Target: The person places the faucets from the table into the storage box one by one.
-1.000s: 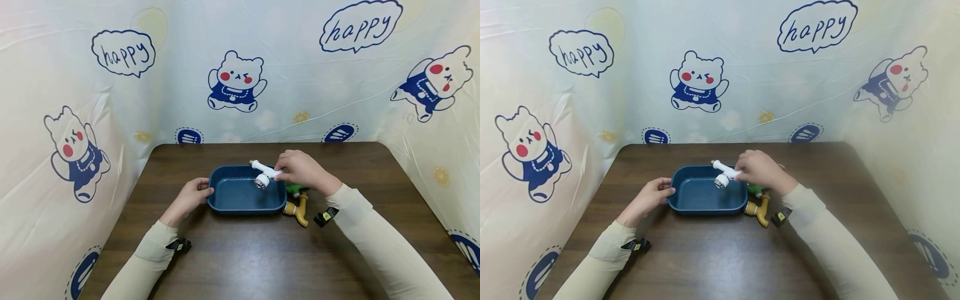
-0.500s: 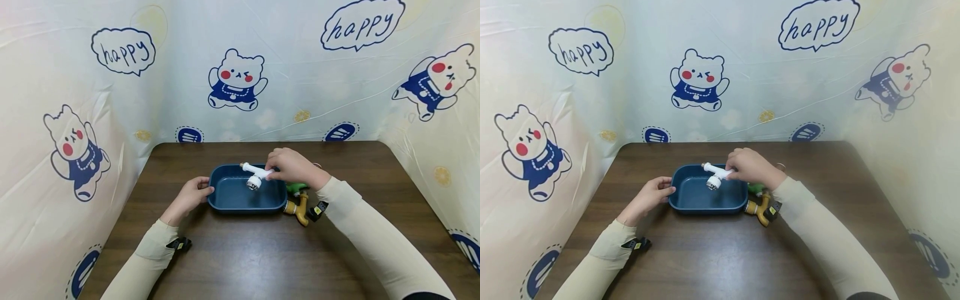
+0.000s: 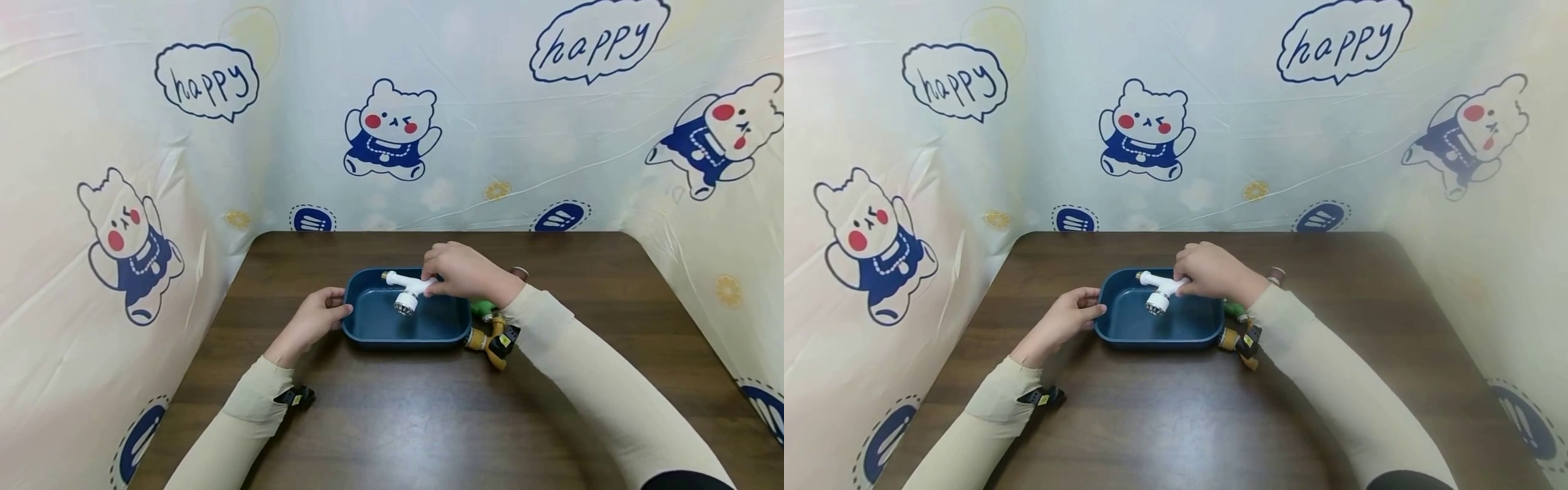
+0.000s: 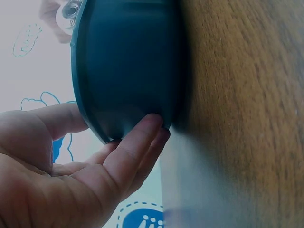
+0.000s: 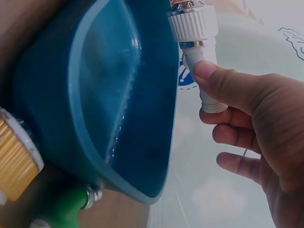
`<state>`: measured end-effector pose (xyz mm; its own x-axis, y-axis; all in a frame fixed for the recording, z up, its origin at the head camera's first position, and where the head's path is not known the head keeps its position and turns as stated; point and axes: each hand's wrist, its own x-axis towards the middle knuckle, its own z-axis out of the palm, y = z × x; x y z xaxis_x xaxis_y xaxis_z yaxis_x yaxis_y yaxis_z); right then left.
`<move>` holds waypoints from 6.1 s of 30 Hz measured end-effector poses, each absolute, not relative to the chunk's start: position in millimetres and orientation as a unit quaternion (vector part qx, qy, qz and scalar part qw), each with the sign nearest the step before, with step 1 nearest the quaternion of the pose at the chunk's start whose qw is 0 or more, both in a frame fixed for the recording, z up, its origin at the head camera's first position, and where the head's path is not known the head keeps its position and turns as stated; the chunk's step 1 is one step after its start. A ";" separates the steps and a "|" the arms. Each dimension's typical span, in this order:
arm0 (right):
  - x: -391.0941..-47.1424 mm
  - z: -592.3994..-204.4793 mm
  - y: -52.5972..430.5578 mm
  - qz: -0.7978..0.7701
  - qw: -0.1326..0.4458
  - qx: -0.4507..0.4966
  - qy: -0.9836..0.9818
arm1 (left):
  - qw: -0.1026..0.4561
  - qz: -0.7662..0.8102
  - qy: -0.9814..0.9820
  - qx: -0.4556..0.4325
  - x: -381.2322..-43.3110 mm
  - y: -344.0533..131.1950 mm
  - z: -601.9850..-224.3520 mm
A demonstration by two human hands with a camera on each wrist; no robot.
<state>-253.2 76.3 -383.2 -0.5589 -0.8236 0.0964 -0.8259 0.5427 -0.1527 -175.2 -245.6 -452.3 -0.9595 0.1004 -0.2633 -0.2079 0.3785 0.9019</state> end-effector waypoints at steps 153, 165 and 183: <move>-251.7 -417.6 -33.0 0.020 -0.222 0.410 -0.884 | 0.142 0.546 0.825 -0.032 -179.5 -248.5 -455.7; -246.7 -414.5 -34.4 -0.004 -0.201 0.412 -0.889 | 0.145 0.553 0.820 -0.026 -178.7 -249.6 -454.7; -247.9 -409.3 -27.7 0.025 -0.191 0.430 -0.882 | 0.144 0.557 0.817 -0.024 -177.7 -248.2 -453.4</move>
<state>-247.9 -27.7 -409.3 -0.5578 -0.7674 -0.3161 -0.7484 0.6298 -0.2082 -177.7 -248.2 -453.4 -0.9573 0.1205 -0.2628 -0.2006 0.3780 0.9038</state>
